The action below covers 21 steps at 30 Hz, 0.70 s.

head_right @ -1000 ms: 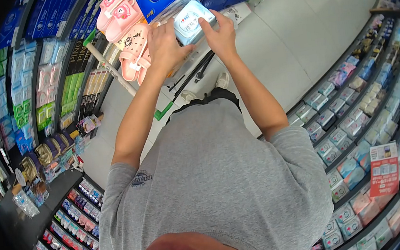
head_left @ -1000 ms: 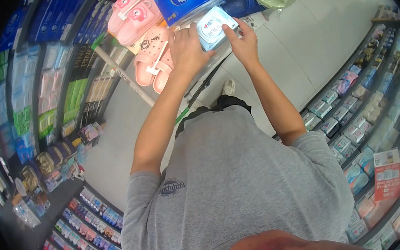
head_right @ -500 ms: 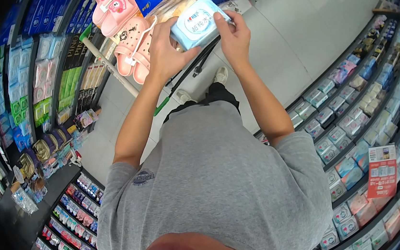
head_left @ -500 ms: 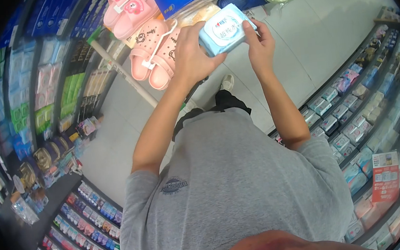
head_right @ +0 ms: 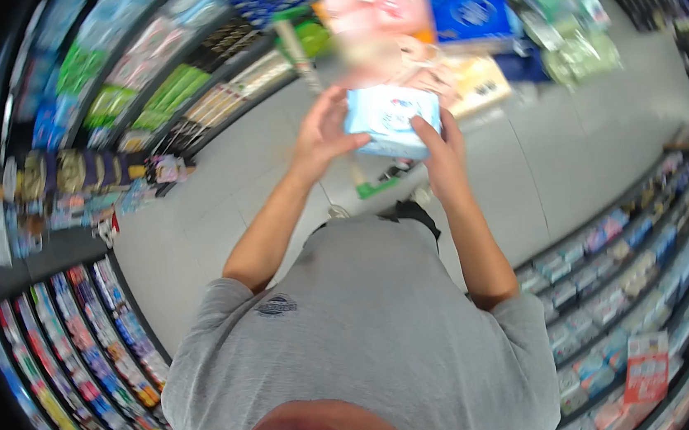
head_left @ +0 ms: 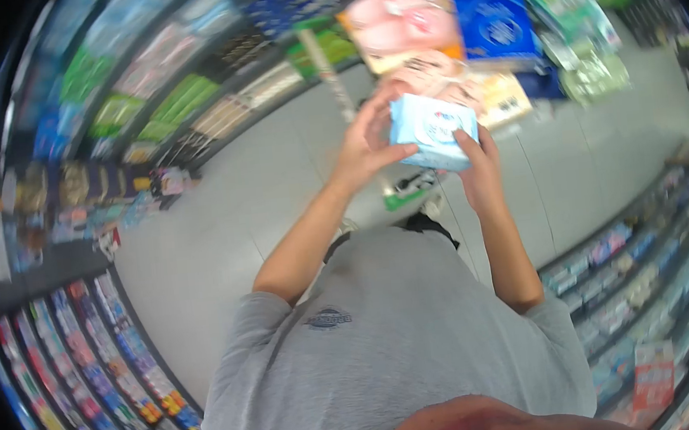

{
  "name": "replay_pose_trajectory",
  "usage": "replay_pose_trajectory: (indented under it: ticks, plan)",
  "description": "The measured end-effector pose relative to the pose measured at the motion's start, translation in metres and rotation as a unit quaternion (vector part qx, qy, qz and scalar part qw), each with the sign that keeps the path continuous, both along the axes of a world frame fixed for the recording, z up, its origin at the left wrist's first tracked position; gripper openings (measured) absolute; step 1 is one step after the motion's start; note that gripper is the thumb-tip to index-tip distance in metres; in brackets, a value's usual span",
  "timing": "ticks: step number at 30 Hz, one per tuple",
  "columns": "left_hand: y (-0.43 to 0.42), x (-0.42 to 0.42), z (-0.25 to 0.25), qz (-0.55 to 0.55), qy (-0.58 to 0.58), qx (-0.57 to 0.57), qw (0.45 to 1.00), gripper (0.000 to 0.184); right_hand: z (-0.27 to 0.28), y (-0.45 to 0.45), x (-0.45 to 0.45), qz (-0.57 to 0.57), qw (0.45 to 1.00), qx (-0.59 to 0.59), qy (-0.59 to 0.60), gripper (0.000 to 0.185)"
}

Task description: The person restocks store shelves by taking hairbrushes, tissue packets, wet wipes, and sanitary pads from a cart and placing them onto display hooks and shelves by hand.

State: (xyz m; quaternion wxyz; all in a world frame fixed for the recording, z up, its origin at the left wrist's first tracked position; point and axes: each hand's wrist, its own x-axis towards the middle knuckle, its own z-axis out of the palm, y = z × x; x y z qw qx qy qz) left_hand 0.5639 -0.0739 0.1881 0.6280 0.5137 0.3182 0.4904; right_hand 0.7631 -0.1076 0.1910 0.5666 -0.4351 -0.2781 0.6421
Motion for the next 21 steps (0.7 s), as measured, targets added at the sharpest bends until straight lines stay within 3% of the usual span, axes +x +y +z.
replay_pose_trajectory:
  ticks: [2, 4, 7, 8, 10, 13, 16, 21]
  plan:
    - [-0.015, -0.049, -0.001, 0.065, -0.010, -0.002, 0.998, 0.072, 0.013, -0.002, -0.052, 0.002, 0.999, -0.005, -0.036, 0.058]
    - [-0.035, -0.095, 0.001, 0.080, 0.004, -0.263, 0.962, 0.059, 0.008, -0.007, -0.104, 0.052, 0.996, 0.015, -0.075, 0.058]
    - [-0.066, -0.175, -0.008, 0.068, -0.039, -0.289, 0.954, 0.066, -0.001, -0.015, -0.177, 0.137, 0.982, 0.007, -0.130, 0.058]
    - [-0.076, -0.201, -0.014, 0.077, -0.052, -0.283, 0.955, 0.066, -0.011, -0.016, -0.204, 0.143, 0.973, 0.069, -0.169, 0.060]
    - [-0.101, -0.250, -0.021, 0.128, -0.034, -0.290, 0.948, 0.052, -0.006, -0.027, -0.252, 0.198, 0.964, 0.040, -0.172, 0.062]
    - [-0.134, -0.306, -0.014, 0.220, -0.048, -0.256, 0.940, 0.051, 0.001, -0.027, -0.309, 0.285, 0.941, 0.047, -0.178, 0.067]
    - [-0.158, -0.351, -0.014, 0.261, -0.096, -0.240, 0.930, 0.058, 0.004, -0.026, -0.355, 0.392, 0.898, 0.080, -0.185, 0.081]
    - [-0.184, -0.381, -0.030, 0.367, -0.121, -0.172, 0.906, 0.061, 0.005, -0.009, -0.408, 0.473, 0.829, 0.172, -0.245, 0.088]
